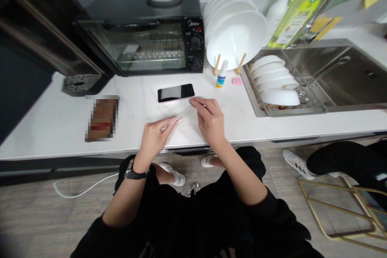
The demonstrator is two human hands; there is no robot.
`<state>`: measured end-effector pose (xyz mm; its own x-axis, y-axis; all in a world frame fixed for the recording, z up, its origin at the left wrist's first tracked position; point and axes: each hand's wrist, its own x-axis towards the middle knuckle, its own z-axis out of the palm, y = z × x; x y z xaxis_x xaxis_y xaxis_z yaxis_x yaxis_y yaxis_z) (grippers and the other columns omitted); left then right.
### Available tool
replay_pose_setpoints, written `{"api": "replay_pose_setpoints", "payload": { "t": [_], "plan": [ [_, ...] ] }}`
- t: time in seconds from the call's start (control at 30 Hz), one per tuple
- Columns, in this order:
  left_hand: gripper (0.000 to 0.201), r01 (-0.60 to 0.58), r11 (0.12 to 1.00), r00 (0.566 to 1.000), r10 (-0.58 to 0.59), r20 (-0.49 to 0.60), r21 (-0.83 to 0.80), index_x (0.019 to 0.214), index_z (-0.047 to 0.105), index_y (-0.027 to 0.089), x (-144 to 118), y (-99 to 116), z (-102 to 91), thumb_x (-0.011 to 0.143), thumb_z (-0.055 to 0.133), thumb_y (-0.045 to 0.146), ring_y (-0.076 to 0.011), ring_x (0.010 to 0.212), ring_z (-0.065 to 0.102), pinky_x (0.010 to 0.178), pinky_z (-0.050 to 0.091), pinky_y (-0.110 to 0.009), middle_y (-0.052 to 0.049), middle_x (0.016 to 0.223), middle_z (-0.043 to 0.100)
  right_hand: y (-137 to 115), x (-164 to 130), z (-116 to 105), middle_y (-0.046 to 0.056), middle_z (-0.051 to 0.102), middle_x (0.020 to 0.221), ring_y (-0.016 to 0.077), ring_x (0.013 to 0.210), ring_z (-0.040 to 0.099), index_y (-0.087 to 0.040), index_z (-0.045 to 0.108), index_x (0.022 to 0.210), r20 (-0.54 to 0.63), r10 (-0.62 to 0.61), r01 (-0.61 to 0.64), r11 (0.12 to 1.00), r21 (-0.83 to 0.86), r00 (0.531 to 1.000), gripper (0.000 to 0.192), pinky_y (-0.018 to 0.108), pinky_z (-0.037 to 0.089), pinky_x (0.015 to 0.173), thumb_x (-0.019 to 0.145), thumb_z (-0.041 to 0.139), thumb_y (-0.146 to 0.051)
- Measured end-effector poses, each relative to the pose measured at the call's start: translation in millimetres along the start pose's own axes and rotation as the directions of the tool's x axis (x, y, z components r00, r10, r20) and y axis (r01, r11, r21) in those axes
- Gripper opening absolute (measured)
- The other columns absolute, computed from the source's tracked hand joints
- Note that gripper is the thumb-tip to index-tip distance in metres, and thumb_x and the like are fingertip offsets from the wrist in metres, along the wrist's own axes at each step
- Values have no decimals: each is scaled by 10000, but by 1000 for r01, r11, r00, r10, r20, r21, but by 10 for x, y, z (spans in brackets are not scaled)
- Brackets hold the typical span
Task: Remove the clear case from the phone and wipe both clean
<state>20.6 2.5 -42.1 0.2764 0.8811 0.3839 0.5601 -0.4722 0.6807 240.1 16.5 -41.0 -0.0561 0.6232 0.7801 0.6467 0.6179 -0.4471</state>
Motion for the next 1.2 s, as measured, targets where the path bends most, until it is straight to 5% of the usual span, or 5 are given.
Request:
{"api": "replay_pose_setpoints", "payload": {
  "t": [0.3,0.5,0.67,0.87,1.2],
  "plan": [
    [287,-78,977,997,79,1,198,769,762,164,12,-107,5,917,535,71,-209,693,760,679,567,-278,-83,795,817,-728,-272,273,116,757,1302,250,1190,706,-274,565,1557,96,-161,141,972,189,982,593,474,672,982,1019,551,-24],
    [312,-99,971,994,106,-18,217,732,737,162,12,-84,-2,981,550,152,-191,601,720,599,515,-263,-58,663,760,-543,-224,221,80,759,1327,242,1192,704,-338,536,1582,129,-183,161,972,170,975,635,461,673,976,1024,562,-36],
    [244,-52,996,998,54,-26,68,1152,826,218,6,-8,-1,1062,614,302,-205,868,818,792,613,-276,-41,1064,858,-164,-51,74,87,782,1261,244,1151,718,-322,668,1470,32,-87,85,995,48,996,541,453,656,945,1031,543,-31],
    [260,-9,1000,1000,9,-12,22,1219,824,232,-11,-22,12,1060,634,311,-211,918,832,837,635,-293,-24,1139,846,59,53,-15,87,787,1252,241,1157,728,-306,746,1363,-5,16,-16,1000,-4,1000,414,482,640,981,1076,511,-123],
    [248,-55,993,997,60,-40,106,951,825,169,7,-46,12,1028,595,220,-209,751,799,724,598,-277,-63,886,848,-449,-178,207,92,763,1298,244,1164,716,-332,621,1514,59,-90,82,990,116,994,557,467,671,951,1039,541,-52]
  ]
}}
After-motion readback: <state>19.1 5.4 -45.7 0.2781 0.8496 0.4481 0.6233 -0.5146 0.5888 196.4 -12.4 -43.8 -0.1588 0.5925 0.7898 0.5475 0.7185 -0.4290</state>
